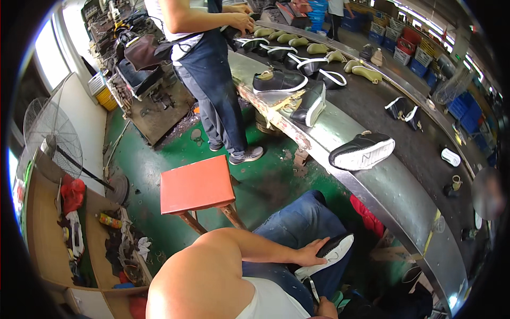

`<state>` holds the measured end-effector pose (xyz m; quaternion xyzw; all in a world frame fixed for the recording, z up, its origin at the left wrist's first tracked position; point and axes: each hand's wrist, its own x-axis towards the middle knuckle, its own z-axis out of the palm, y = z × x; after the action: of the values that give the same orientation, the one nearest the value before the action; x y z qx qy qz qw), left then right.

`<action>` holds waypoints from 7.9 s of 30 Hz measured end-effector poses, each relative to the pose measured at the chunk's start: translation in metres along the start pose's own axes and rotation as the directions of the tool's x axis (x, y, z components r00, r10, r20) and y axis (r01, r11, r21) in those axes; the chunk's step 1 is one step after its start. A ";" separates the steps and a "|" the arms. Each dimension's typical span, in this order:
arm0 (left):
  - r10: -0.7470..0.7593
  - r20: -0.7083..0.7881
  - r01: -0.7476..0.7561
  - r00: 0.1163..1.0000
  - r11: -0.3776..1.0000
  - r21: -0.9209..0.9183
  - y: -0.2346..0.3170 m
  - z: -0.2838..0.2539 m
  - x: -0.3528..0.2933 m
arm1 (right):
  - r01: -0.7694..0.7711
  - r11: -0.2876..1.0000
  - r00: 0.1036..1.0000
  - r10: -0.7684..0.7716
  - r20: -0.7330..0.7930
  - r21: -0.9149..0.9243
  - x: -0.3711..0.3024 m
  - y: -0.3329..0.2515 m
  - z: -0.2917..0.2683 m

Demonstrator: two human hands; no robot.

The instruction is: The person is hammering the shoe upper onto the last to ensure it is properly shaped and secured to the sole.

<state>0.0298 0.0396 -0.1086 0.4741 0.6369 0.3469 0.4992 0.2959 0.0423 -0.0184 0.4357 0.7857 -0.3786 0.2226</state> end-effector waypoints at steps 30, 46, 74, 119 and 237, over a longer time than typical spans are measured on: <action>-0.026 0.020 0.028 0.999 0.993 -0.113 0.019 -0.054 0.049 | 0.130 0.699 0.948 0.120 -0.294 0.704 0.066 0.035 0.001; 0.343 0.323 0.363 0.882 -0.056 -0.930 0.148 -0.093 0.044 | 0.342 0.936 0.728 -0.317 -0.608 -0.079 0.013 -0.037 -0.063; 0.388 0.203 0.254 0.899 -0.085 -0.963 0.186 -0.087 0.039 | 0.562 0.369 -0.343 -0.710 -0.615 -0.740 0.056 -0.128 -0.191; 0.205 -0.407 0.125 0.890 0.749 0.651 0.229 -0.246 0.119 | 0.761 0.555 0.151 0.350 -0.924 0.335 0.256 0.036 -0.436; 0.073 -0.415 -0.300 0.907 0.804 -0.514 0.057 -0.183 -0.053 | 0.741 0.642 0.671 -0.716 -0.193 0.197 0.070 -0.148 -0.109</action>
<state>-0.1290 0.0122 0.0077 0.2903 0.5373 0.6524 0.4488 0.1308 0.1148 0.0607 0.1255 0.8476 -0.5136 -0.0463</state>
